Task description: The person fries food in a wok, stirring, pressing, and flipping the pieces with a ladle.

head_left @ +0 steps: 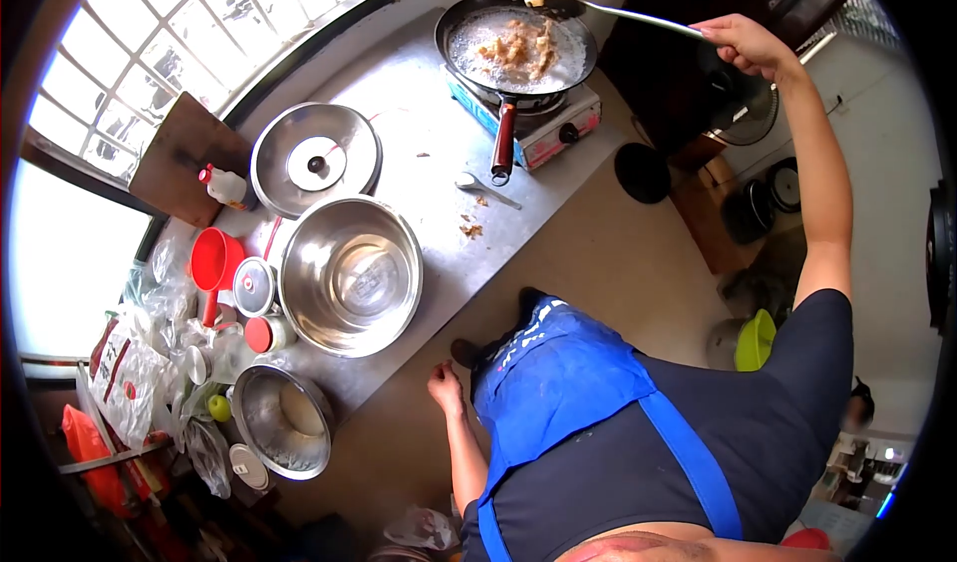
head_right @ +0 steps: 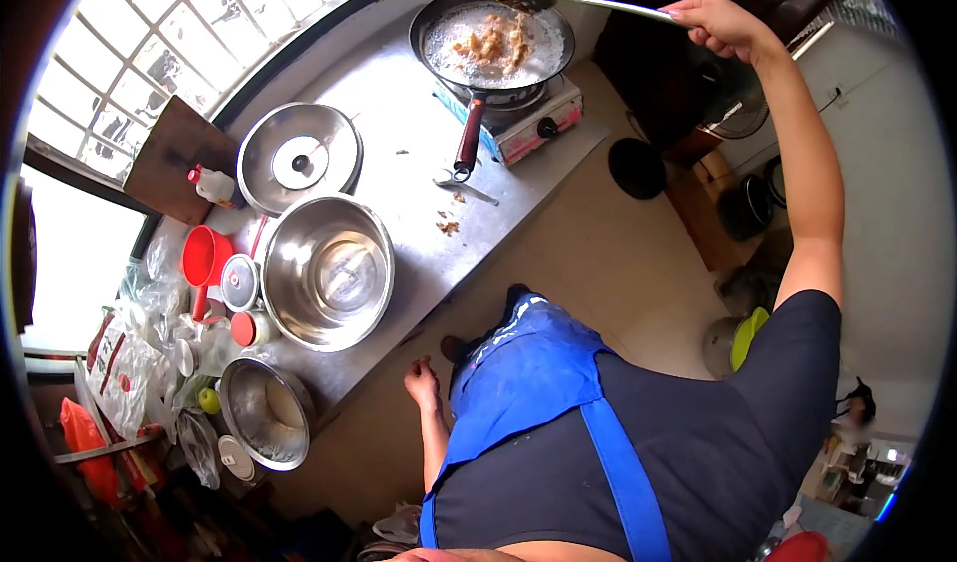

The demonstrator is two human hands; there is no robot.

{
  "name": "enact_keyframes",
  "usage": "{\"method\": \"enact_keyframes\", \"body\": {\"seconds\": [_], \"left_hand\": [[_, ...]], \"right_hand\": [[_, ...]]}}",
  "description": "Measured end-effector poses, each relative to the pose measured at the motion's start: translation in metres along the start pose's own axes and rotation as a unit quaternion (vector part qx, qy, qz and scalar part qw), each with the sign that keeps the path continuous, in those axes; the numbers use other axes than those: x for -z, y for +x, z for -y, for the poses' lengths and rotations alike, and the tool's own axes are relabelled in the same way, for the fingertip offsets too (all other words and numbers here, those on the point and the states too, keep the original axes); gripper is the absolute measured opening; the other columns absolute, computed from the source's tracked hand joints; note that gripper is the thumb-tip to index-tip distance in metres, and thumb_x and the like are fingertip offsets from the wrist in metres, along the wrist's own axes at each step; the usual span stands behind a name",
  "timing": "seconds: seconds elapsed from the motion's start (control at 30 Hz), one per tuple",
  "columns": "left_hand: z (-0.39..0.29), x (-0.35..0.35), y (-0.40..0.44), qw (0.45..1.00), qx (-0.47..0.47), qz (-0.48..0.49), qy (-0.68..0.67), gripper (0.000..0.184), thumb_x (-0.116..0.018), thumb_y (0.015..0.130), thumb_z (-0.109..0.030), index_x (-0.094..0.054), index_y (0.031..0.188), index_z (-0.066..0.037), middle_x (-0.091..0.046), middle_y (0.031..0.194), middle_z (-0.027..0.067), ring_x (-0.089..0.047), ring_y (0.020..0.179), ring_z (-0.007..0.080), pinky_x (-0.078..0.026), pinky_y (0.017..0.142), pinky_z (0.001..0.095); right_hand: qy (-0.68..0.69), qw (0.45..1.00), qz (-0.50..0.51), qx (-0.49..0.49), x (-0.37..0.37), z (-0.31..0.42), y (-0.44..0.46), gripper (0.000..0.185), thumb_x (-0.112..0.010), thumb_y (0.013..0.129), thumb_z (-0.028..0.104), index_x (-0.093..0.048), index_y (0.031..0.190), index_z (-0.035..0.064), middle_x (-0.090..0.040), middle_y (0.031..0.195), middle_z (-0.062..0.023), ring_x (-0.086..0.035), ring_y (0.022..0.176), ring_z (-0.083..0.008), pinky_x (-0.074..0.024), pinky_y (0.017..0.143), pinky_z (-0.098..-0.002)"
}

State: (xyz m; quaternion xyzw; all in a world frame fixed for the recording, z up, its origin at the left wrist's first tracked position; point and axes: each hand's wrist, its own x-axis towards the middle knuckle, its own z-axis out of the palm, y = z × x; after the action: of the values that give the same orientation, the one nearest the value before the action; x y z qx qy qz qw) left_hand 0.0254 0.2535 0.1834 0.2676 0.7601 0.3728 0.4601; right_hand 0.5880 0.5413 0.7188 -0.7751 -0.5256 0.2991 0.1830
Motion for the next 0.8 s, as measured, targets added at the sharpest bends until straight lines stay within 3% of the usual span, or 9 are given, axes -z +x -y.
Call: {"method": "enact_keyframes", "body": {"seconds": [0.13,0.2,0.27,0.3,0.33,0.4,0.43,0.5,0.8], "left_hand": [[0.006,-0.006,0.002,1.0,0.006,0.003,-0.022,0.022,-0.059,0.095,-0.017,-0.07,0.09,0.002,-0.053,0.059,-0.0003,-0.045,0.049,0.0068,-0.035,0.045,0.0261],[0.002,-0.007,0.001,0.999,0.009,0.019,-0.026,0.022,-0.059,0.095,-0.017,-0.069,0.092,0.002,-0.053,0.06,-0.0004,-0.045,0.05,0.0065,-0.035,0.045,0.0257],[0.001,-0.005,0.003,0.999,0.007,0.019,-0.025,0.022,-0.059,0.095,-0.017,-0.069,0.091,0.002,-0.053,0.06,-0.0002,-0.045,0.05,0.0065,-0.035,0.045,0.0261],[0.001,-0.003,0.002,0.999,0.007,0.021,-0.025,0.022,-0.059,0.095,-0.018,-0.07,0.091,0.002,-0.053,0.06,0.0001,-0.045,0.05,0.0066,-0.035,0.046,0.0264],[0.002,-0.001,0.003,1.0,0.007,0.019,-0.024,0.022,-0.059,0.095,-0.018,-0.07,0.091,0.002,-0.053,0.06,0.0001,-0.045,0.05,0.0066,-0.035,0.046,0.0264],[0.007,0.003,0.005,1.0,-0.013,0.005,0.01,0.023,-0.06,0.095,-0.018,-0.071,0.09,0.002,-0.054,0.06,0.0012,-0.046,0.05,0.0077,-0.037,0.047,0.0276],[0.007,0.005,0.004,1.0,-0.012,0.003,0.011,0.023,-0.06,0.095,-0.018,-0.071,0.09,0.002,-0.054,0.06,0.0012,-0.046,0.05,0.0077,-0.037,0.047,0.0276],[0.009,0.008,0.002,0.999,-0.025,-0.026,0.007,0.024,-0.06,0.094,-0.019,-0.072,0.09,0.002,-0.055,0.06,0.002,-0.047,0.051,0.0089,-0.039,0.049,0.0285],[0.031,0.004,-0.011,1.0,0.022,-0.016,0.008,0.024,-0.06,0.095,-0.02,-0.072,0.092,0.001,-0.055,0.058,0.0019,-0.049,0.049,0.0103,-0.04,0.049,0.0296]], "right_hand": [[-0.023,0.999,-0.031,0.032,-0.034,-0.003,0.026,0.037,-0.052,0.102,0.023,-0.057,0.137,0.012,-0.045,0.059,0.0074,-0.031,0.041,0.0014,-0.0213,0.035,-0.0161],[-0.038,0.997,-0.031,0.065,-0.052,0.0,0.044,0.035,-0.053,0.101,0.02,-0.06,0.133,0.0064,-0.047,0.058,0.004,-0.033,0.041,-0.0028,-0.0256,0.036,-0.0196],[-0.036,0.993,-0.027,0.109,-0.075,0.002,0.071,0.033,-0.054,0.1,0.021,-0.064,0.128,0.0073,-0.047,0.059,0.0033,-0.035,0.043,-0.0042,-0.0276,0.038,-0.0217],[-0.09,0.982,-0.045,0.16,-0.083,-0.009,0.102,0.032,-0.056,0.098,0.024,-0.067,0.124,0.0092,-0.063,0.067,-0.0049,-0.055,0.051,-0.014,-0.043,0.047,-0.0286],[-0.088,0.982,-0.043,0.161,-0.095,-0.012,0.116,0.032,-0.056,0.098,0.024,-0.067,0.124,0.0092,-0.063,0.067,-0.0049,-0.055,0.051,-0.014,-0.043,0.047,-0.0286],[-0.273,0.902,-0.189,0.276,-0.122,-0.004,0.133,0.032,-0.056,0.097,0.025,-0.068,0.123,0.011,-0.073,0.09,-0.0127,-0.07,0.078,-0.0269,-0.0542,0.067,-0.0387],[-0.272,0.902,-0.187,0.277,-0.131,0.01,0.127,0.032,-0.056,0.097,0.025,-0.068,0.123,0.011,-0.073,0.09,-0.0127,-0.07,0.078,-0.0269,-0.0542,0.067,-0.0387],[-0.337,0.908,-0.169,0.181,-0.146,0.029,0.112,0.031,-0.055,0.095,0.024,-0.069,0.121,0.0118,-0.07,0.108,-0.0156,-0.067,0.101,-0.0346,-0.0541,0.083,-0.0455],[-0.417,0.866,-0.167,0.219,-0.126,-0.004,0.076,0.031,-0.053,0.095,0.017,-0.069,0.121,0.0126,-0.071,0.097,-0.0171,-0.067,0.089,-0.0364,-0.0544,0.075,-0.0466]]}}
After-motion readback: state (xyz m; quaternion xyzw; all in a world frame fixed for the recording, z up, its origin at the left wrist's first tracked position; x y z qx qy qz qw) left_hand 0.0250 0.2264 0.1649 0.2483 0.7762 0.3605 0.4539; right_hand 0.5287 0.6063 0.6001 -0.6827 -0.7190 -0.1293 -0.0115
